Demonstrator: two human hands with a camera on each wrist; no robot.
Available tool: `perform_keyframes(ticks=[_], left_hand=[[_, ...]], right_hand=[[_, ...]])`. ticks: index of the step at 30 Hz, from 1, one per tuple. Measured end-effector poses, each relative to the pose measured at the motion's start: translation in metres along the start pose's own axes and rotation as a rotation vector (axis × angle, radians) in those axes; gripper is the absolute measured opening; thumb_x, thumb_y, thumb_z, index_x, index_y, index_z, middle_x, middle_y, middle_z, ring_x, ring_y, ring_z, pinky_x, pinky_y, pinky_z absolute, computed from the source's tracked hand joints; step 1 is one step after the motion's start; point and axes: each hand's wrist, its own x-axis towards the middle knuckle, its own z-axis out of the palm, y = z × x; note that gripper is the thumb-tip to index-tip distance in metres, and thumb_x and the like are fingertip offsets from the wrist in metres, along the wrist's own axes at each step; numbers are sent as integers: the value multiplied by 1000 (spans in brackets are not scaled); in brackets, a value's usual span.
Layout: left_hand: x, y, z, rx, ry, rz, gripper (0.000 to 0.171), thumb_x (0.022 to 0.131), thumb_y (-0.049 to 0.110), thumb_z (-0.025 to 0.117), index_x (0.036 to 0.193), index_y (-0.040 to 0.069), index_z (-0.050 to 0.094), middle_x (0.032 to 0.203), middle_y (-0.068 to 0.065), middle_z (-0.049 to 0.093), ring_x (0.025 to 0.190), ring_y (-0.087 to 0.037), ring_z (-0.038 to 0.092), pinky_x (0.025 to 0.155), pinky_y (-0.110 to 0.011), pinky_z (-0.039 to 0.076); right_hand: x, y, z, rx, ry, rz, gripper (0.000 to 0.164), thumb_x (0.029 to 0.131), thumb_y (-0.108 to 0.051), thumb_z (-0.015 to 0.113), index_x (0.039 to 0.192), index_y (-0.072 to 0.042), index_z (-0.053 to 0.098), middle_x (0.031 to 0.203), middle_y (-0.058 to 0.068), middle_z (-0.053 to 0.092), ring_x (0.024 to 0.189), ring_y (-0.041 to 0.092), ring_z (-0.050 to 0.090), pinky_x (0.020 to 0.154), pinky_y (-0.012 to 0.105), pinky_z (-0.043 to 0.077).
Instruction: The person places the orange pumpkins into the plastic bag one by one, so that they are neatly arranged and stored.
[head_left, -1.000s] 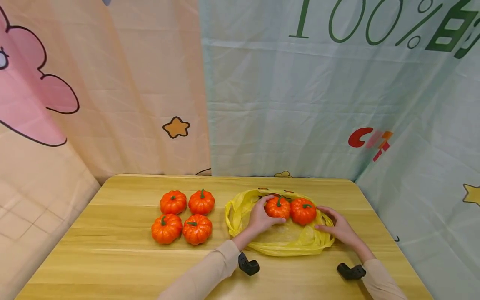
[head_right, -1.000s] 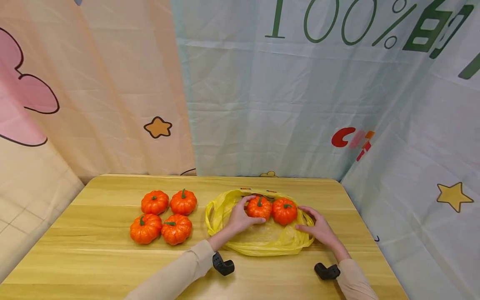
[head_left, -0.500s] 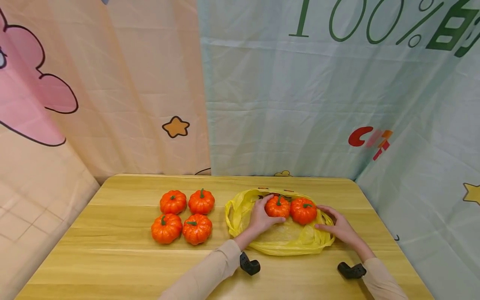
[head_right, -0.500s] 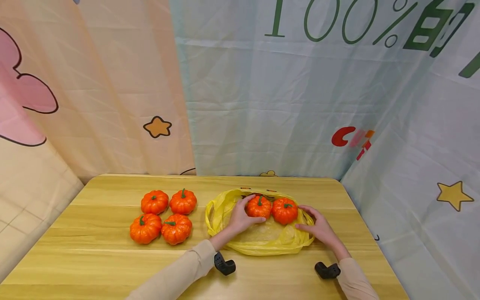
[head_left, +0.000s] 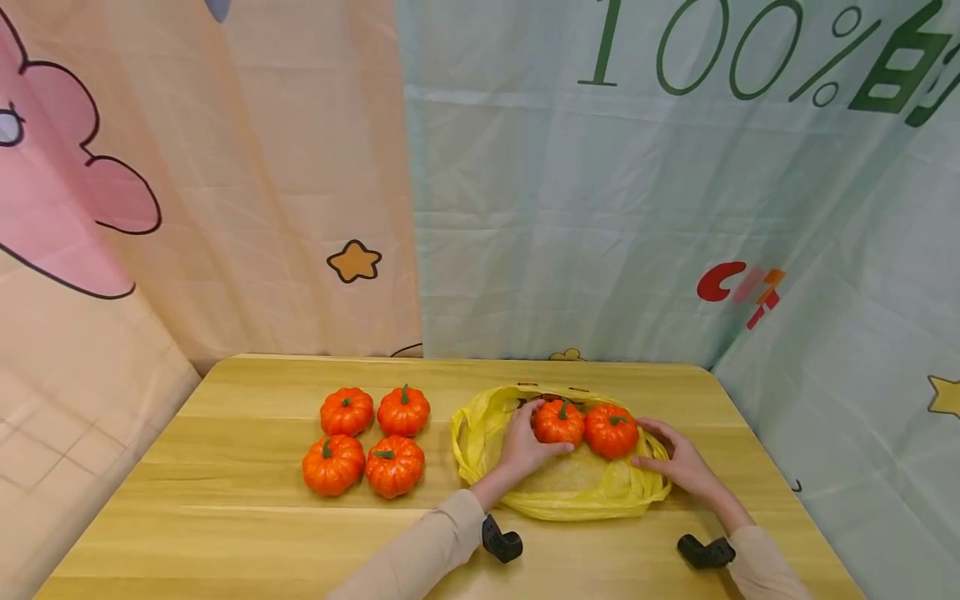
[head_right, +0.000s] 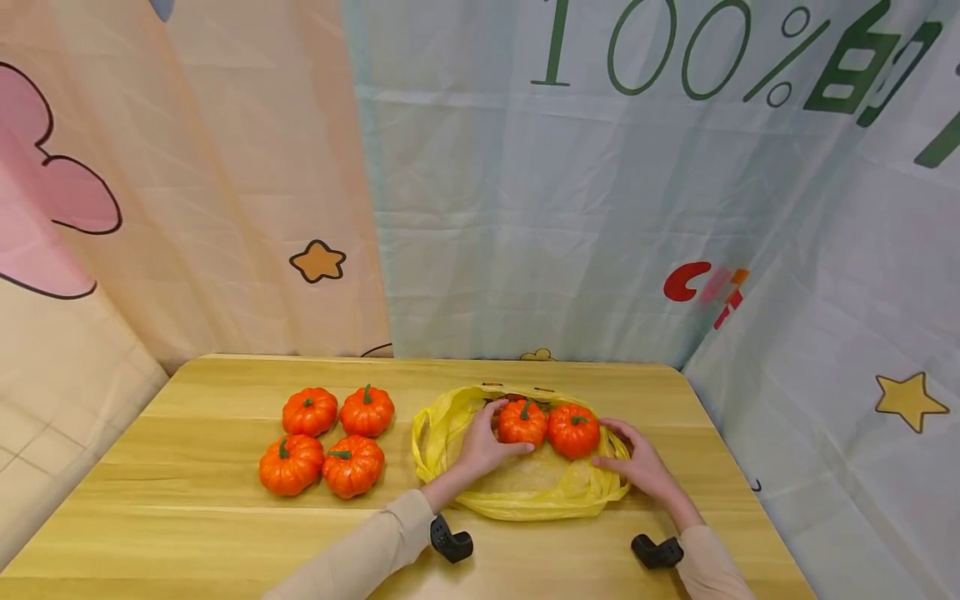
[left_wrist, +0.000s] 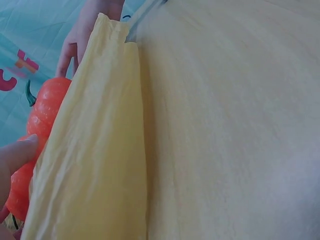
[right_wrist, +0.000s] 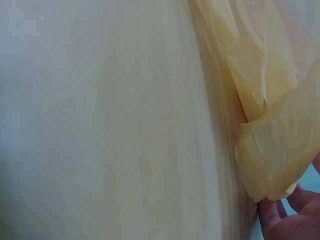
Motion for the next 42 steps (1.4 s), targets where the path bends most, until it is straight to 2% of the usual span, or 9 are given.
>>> perform_keyframes(ticks=[3,7,13,18,21,26,32,42], left_hand=[[-2,2,-2,5,-22,-23,82,68,27,87,138,8,48,133,-18,52,121,-36,52,100,-51,45],[-4,6,-6,4,-54,-39,83,70,26,86,140,8,46,137,-18,49,124,-37,50,101,-52,44],[-7,16,-17,-2,-73,-30,81,72,24,85,140,8,46,141,-16,48,130,-38,45,104,-53,41],[-9,29,-32,-20,-81,12,77,74,24,84,140,10,47,141,-16,48,127,-38,47,100,-51,44],[-10,38,-43,-38,-100,40,76,75,25,82,141,12,46,141,-15,49,123,-36,49,97,-47,46],[-14,50,-67,-82,-100,61,73,77,24,81,141,12,47,141,-15,48,122,-36,49,97,-48,46],[-20,55,-97,-107,-45,92,71,78,22,80,140,13,47,140,-13,50,123,-37,48,99,-52,44],[-29,52,-148,-81,55,133,70,77,21,81,138,13,49,137,-10,53,119,-31,51,97,-51,44]], right_hand=[[-2,0,2,22,-2,-2,62,82,-10,75,135,5,47,136,30,49,114,-16,40,92,2,32],[-2,1,3,12,5,-3,62,81,-11,75,134,6,47,135,31,48,112,-20,38,91,1,31],[-2,1,3,-29,6,2,62,82,-14,75,134,5,47,135,32,48,114,-15,40,90,0,30],[-2,1,1,-27,-2,27,62,83,-15,75,135,4,47,136,30,47,115,-13,39,90,1,31],[-2,0,-2,-18,-5,28,62,83,-12,74,135,4,46,137,30,47,114,-16,38,91,2,31],[-3,-3,-1,-25,-6,29,62,83,-13,74,135,5,46,136,31,47,113,-15,39,90,1,31],[-4,-1,0,-11,-7,27,63,83,-13,74,135,6,46,136,31,47,110,-22,36,90,0,30],[-2,-2,2,-24,-19,35,64,84,-14,73,136,6,44,137,32,45,111,-20,36,90,0,30]])
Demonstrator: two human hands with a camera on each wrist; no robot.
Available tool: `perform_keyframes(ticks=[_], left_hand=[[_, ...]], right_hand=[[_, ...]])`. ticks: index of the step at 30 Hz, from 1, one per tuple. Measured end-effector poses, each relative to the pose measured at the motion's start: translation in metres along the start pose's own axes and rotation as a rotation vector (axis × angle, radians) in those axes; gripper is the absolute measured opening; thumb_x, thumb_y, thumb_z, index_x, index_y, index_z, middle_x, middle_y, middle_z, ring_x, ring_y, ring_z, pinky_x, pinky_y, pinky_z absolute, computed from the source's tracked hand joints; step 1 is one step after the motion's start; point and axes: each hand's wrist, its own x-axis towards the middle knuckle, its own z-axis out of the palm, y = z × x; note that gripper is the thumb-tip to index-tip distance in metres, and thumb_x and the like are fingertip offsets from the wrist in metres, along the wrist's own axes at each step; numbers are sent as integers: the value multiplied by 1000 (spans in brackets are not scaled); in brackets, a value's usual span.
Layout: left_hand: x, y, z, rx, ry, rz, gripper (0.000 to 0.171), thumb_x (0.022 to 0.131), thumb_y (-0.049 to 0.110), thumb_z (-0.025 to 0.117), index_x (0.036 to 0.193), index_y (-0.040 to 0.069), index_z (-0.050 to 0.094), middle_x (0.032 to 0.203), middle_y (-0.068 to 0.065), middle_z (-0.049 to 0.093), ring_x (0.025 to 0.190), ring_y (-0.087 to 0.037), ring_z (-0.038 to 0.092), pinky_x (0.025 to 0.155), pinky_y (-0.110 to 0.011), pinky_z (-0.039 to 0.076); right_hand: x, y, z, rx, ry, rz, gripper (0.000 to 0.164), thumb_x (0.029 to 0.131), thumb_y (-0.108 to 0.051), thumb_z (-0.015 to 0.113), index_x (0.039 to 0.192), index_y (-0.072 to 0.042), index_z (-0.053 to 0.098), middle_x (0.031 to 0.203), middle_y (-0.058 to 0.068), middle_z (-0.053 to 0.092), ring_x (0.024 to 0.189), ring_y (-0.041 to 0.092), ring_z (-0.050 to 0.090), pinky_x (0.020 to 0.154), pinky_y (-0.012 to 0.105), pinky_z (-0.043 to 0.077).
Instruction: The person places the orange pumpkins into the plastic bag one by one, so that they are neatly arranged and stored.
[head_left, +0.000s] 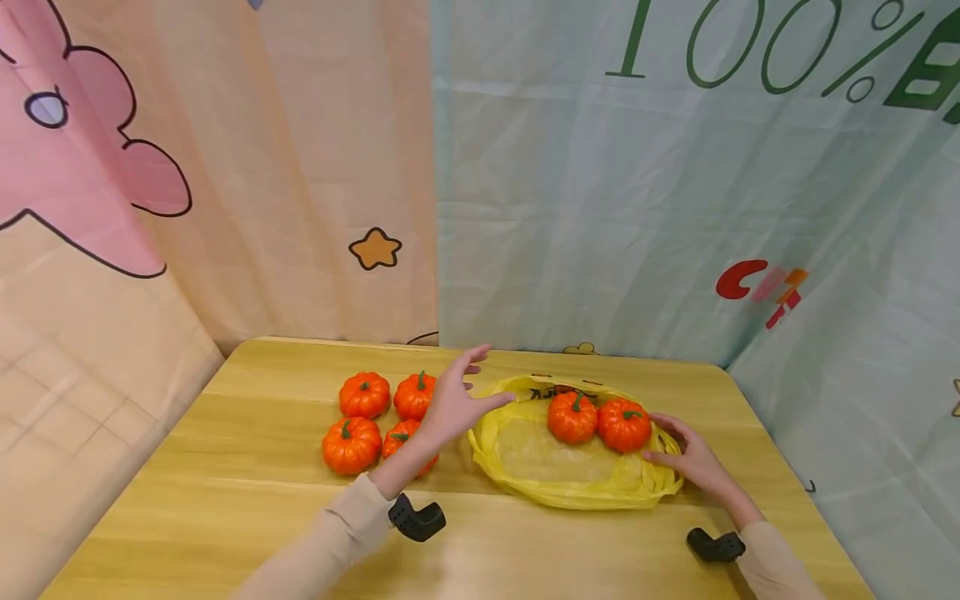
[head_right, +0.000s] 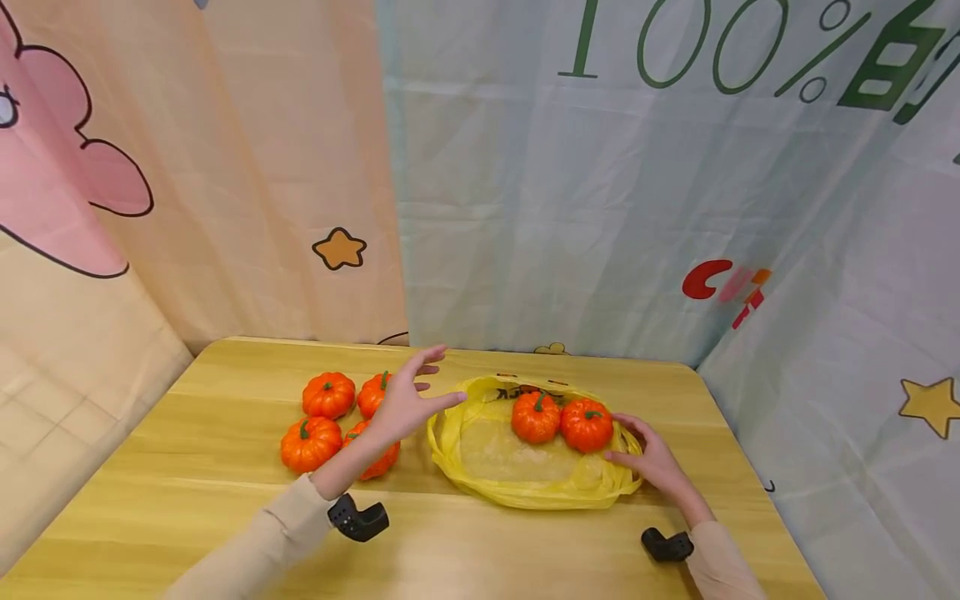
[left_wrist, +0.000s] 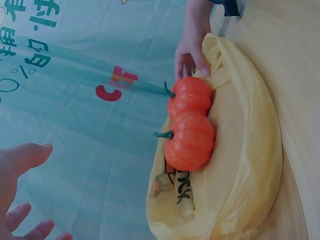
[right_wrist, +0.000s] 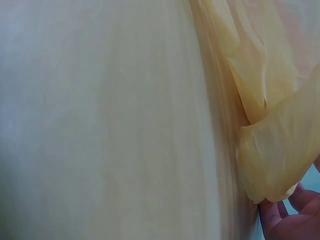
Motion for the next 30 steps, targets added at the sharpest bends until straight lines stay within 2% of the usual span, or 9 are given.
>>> perform_keyframes(ticks=[6,14,20,24,27,30], left_hand=[[-6,-1,-27,42,59,-9,68,76,19,82,136,15,51,136,-6,55,118,-28,52,96,-49,45],[-16,-11,-60,119,64,-25,66,77,22,81,136,16,51,137,-7,53,120,-29,50,100,-50,42],[-23,-19,-90,182,88,-34,68,76,23,82,136,14,51,136,-9,54,119,-30,50,97,-46,43],[-28,-26,-108,186,99,-38,68,77,21,81,136,12,50,135,-12,54,119,-30,49,99,-46,42],[-32,-31,-118,191,95,-41,67,78,22,81,136,12,49,135,-13,53,119,-31,48,100,-51,41],[-36,-37,-128,216,93,-45,67,79,24,80,136,11,49,134,-14,54,119,-33,47,100,-54,40]], right_hand=[[3,-1,-2,-4,2,-7,64,84,-15,73,137,7,43,138,33,44,113,-18,36,90,-1,28],[0,4,-1,-16,-3,-25,63,83,-13,74,135,7,46,135,32,48,108,-25,34,89,-2,29],[1,5,-1,-11,-8,-15,63,83,-14,74,135,6,46,136,32,47,108,-25,33,89,-1,29],[2,4,-1,-13,-14,-6,63,83,-14,74,136,6,45,137,31,46,108,-25,32,89,-1,29],[3,3,-2,-29,-12,-9,64,83,-14,74,136,5,45,137,31,47,110,-22,35,89,0,30],[4,0,-3,-49,-8,-14,63,83,-13,74,136,5,46,136,30,48,116,-9,42,89,1,31]])
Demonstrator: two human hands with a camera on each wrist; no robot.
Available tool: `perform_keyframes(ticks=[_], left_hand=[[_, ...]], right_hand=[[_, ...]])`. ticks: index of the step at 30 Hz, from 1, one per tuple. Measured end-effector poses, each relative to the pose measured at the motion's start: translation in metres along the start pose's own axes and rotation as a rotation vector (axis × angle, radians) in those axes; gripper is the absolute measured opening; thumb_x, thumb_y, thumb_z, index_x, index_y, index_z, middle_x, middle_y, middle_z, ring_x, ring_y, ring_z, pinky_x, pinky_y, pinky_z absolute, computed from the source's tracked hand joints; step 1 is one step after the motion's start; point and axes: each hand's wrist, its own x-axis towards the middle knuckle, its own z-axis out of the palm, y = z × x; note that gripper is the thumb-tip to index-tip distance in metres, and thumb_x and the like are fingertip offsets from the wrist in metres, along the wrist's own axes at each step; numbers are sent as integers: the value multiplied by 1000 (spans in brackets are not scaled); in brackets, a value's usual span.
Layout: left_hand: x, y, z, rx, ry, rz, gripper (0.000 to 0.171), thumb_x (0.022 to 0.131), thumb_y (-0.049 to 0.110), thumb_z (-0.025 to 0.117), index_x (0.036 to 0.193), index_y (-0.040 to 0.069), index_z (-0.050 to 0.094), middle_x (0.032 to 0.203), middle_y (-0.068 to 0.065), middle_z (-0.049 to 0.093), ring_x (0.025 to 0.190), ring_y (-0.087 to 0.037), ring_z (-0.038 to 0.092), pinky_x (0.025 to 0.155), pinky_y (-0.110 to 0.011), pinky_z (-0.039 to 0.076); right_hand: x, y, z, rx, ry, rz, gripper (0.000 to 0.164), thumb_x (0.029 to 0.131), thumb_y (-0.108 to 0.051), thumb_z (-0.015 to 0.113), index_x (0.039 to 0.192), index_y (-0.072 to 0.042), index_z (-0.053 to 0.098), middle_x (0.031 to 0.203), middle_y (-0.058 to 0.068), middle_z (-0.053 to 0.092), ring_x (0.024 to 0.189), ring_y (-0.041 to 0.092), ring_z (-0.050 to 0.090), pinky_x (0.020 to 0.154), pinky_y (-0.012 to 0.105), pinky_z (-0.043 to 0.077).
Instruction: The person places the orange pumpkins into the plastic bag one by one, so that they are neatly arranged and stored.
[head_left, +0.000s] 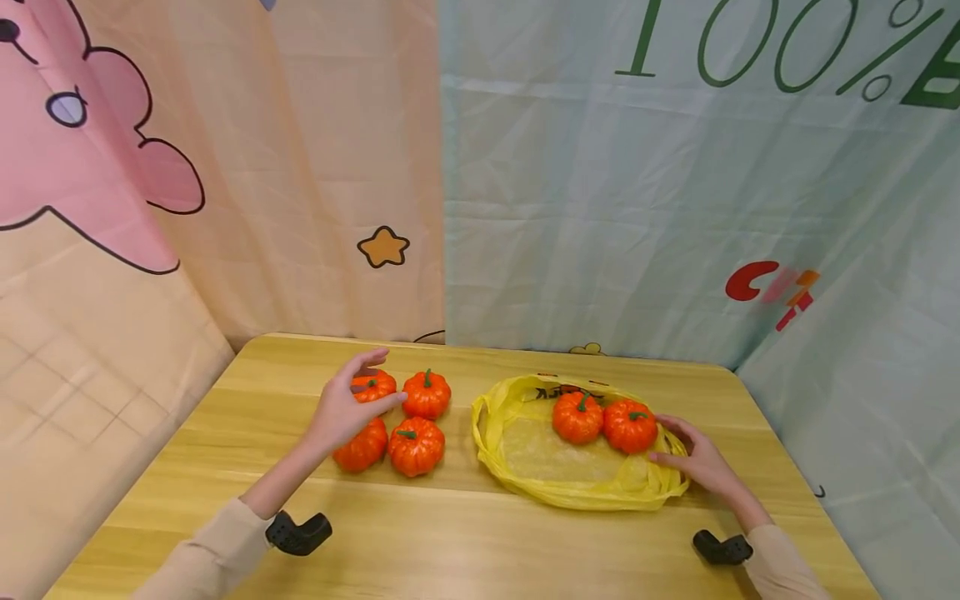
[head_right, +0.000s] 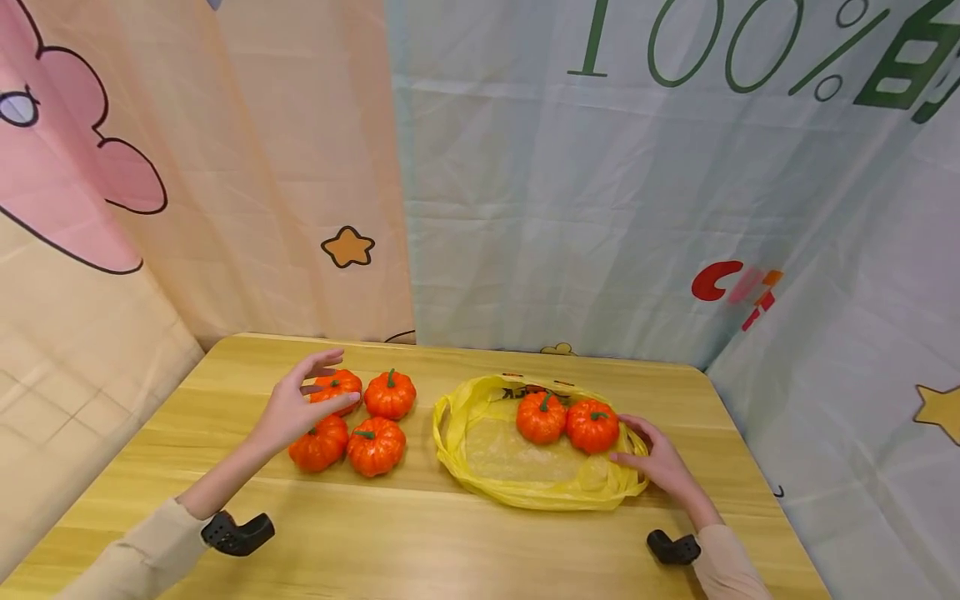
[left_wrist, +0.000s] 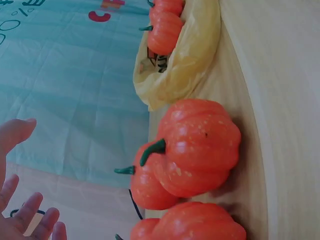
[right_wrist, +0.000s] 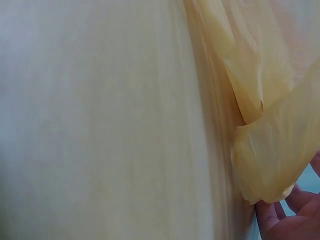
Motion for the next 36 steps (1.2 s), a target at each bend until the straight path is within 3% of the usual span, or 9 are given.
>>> perform_keyframes(ticks=[5,6,8,10,13,20,30,33,36], left_hand=[[-5,-19,-11,18,4,9,64,81,21,78,136,8,48,133,-16,54,118,-35,47,96,-52,41],[-6,-23,-13,16,4,12,64,81,20,78,136,8,48,133,-16,54,118,-35,48,95,-52,41],[-9,-31,-18,7,3,7,65,81,19,78,137,7,47,133,-17,53,118,-35,48,94,-51,41],[-12,-39,-21,8,-3,-8,66,81,20,77,138,7,46,135,-18,52,119,-36,47,94,-53,41],[-15,-49,-26,16,-11,-30,68,81,20,78,139,5,45,137,-21,50,119,-38,46,95,-54,40],[-28,-70,-33,34,-60,-65,71,80,19,78,139,0,42,139,-24,46,120,-41,46,95,-57,41],[-34,-98,-37,-30,-159,-45,73,80,13,77,140,-3,38,143,-27,42,126,-46,42,99,-62,39],[-37,-102,-34,-23,-172,-50,73,80,14,78,140,-3,39,143,-25,42,124,-43,45,99,-56,43],[-40,-103,-31,-23,-167,-58,74,80,15,78,140,-2,39,143,-23,43,123,-39,46,98,-36,47]], right_hand=[[-1,-3,0,-23,-1,8,63,83,-15,74,136,4,46,136,29,49,123,17,47,89,1,32],[-1,-3,0,-23,0,7,63,83,-15,74,136,4,46,135,30,49,122,16,47,89,2,32],[-1,-3,0,-8,1,8,63,83,-15,74,136,5,45,136,30,48,120,2,46,89,1,31],[-1,-3,-1,8,3,10,64,83,-15,74,136,5,45,136,31,47,115,-14,40,89,0,30],[-1,-3,-2,25,5,13,64,84,-14,73,137,6,44,137,32,45,108,-26,31,89,-2,28],[0,-1,0,28,1,10,65,83,-14,74,136,7,43,138,32,45,107,-28,30,89,-4,26],[1,1,-1,22,-1,13,65,84,-16,74,137,6,43,139,31,45,108,-27,29,89,-3,26],[1,3,0,19,-1,2,65,83,-15,74,136,7,44,137,32,45,108,-27,30,89,-3,27],[1,5,0,18,-1,0,65,83,-15,74,136,7,44,137,32,45,108,-27,30,89,-3,27]])
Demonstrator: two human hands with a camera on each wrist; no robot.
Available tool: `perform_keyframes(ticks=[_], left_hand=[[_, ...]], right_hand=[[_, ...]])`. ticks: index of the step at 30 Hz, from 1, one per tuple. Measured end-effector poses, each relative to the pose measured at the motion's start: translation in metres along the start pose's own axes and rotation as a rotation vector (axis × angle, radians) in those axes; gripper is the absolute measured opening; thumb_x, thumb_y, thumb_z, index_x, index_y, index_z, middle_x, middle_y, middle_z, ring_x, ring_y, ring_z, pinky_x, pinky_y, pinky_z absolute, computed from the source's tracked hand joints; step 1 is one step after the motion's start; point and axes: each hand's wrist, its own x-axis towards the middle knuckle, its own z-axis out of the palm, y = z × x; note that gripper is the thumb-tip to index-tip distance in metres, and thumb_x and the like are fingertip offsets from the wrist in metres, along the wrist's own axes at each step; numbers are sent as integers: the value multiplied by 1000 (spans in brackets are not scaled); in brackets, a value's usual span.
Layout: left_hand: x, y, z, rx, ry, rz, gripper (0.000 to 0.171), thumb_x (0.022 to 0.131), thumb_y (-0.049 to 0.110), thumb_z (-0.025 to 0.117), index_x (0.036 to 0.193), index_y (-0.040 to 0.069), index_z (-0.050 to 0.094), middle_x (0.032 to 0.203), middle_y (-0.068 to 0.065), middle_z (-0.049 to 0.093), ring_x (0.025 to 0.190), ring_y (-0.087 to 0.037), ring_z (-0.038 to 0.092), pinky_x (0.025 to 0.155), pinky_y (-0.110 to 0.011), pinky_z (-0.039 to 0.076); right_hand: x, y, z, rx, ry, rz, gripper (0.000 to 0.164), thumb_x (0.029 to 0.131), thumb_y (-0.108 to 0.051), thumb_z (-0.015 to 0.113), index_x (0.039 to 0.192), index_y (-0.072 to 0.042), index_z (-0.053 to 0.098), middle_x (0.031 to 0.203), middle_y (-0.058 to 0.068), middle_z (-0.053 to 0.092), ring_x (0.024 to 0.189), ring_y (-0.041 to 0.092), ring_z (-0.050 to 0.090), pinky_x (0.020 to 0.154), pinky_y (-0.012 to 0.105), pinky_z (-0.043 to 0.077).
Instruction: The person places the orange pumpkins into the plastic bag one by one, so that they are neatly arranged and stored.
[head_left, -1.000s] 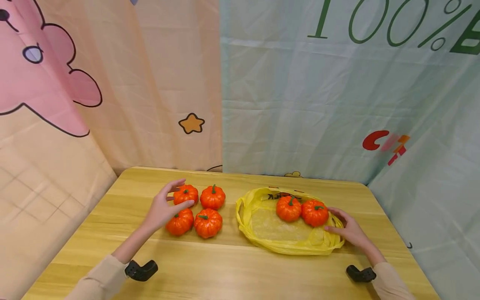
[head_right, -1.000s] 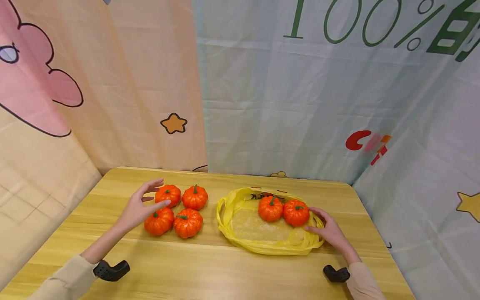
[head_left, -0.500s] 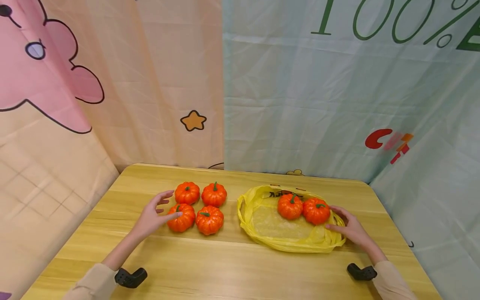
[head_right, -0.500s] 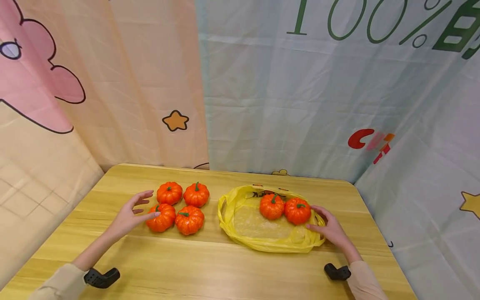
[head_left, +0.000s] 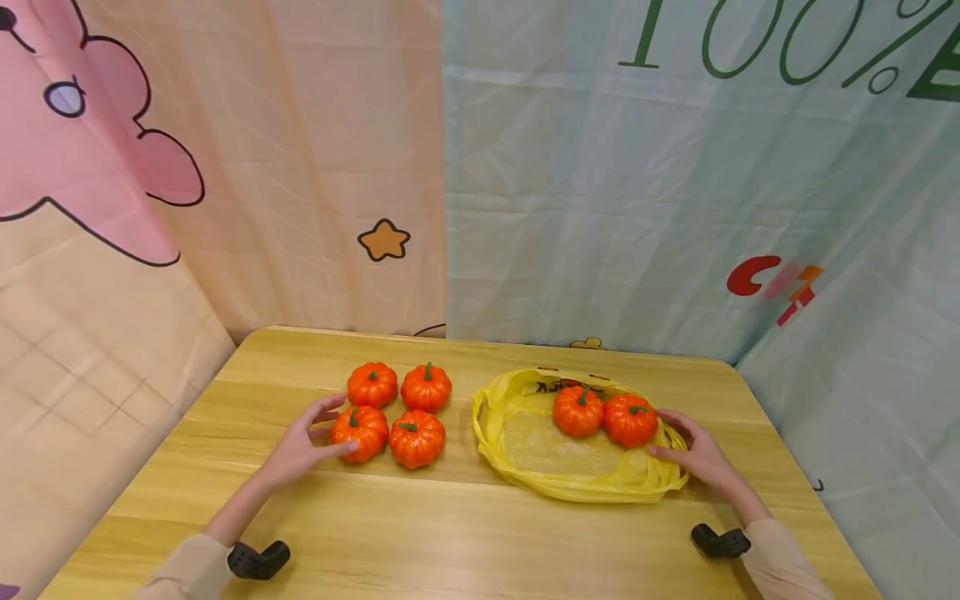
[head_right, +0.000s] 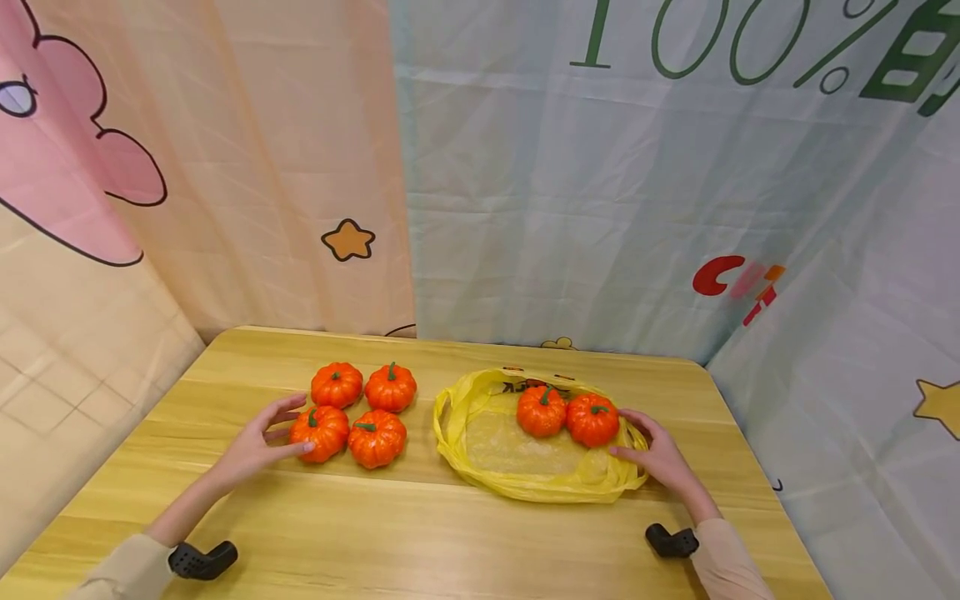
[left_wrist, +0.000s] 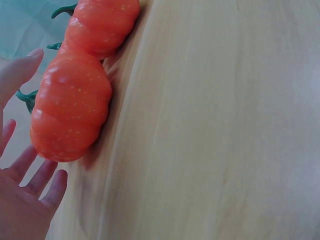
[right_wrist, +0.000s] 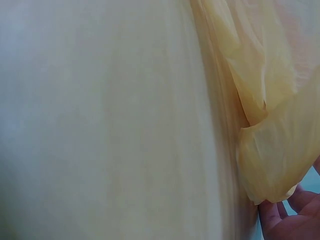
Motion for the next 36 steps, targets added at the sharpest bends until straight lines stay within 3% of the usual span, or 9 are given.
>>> perform_keyframes(ticks=[3,6,13,20,27,36], left_hand=[[-1,1,3,-9,9,-8,74,80,15,78,141,-2,38,143,-22,43,124,-38,45,93,-17,43],[0,1,6,-16,16,-9,74,80,15,78,140,-2,39,142,-22,44,125,-37,44,91,-11,39],[5,-2,10,16,12,-27,76,77,18,80,140,2,41,140,-22,45,122,-37,47,94,-23,42],[3,-5,13,16,-6,-57,80,75,19,83,140,4,41,141,-20,44,119,-36,50,92,-25,44],[1,-3,14,14,-24,-71,80,74,19,83,140,5,41,140,-20,43,117,-34,51,92,-36,45],[0,-4,14,20,-9,-73,79,74,20,83,140,5,41,140,-20,44,117,-34,53,90,-26,46]], right_hand=[[0,2,0,5,0,8,65,84,-15,74,137,7,43,138,32,45,108,-26,30,89,-3,27],[0,2,0,8,-1,12,65,84,-16,74,137,6,43,138,31,45,109,-26,30,89,-3,27],[0,0,0,17,8,-16,64,83,-13,74,136,8,44,136,33,46,110,-23,34,90,-2,28],[-1,-1,2,11,16,-18,64,83,-14,75,136,7,45,136,32,47,109,-25,33,90,-2,28],[-2,0,1,22,9,-14,64,83,-13,74,135,8,44,135,33,46,108,-26,33,90,-2,29],[1,-3,0,-7,-3,15,64,84,-15,74,137,5,45,138,31,47,111,-19,37,90,-1,30]])
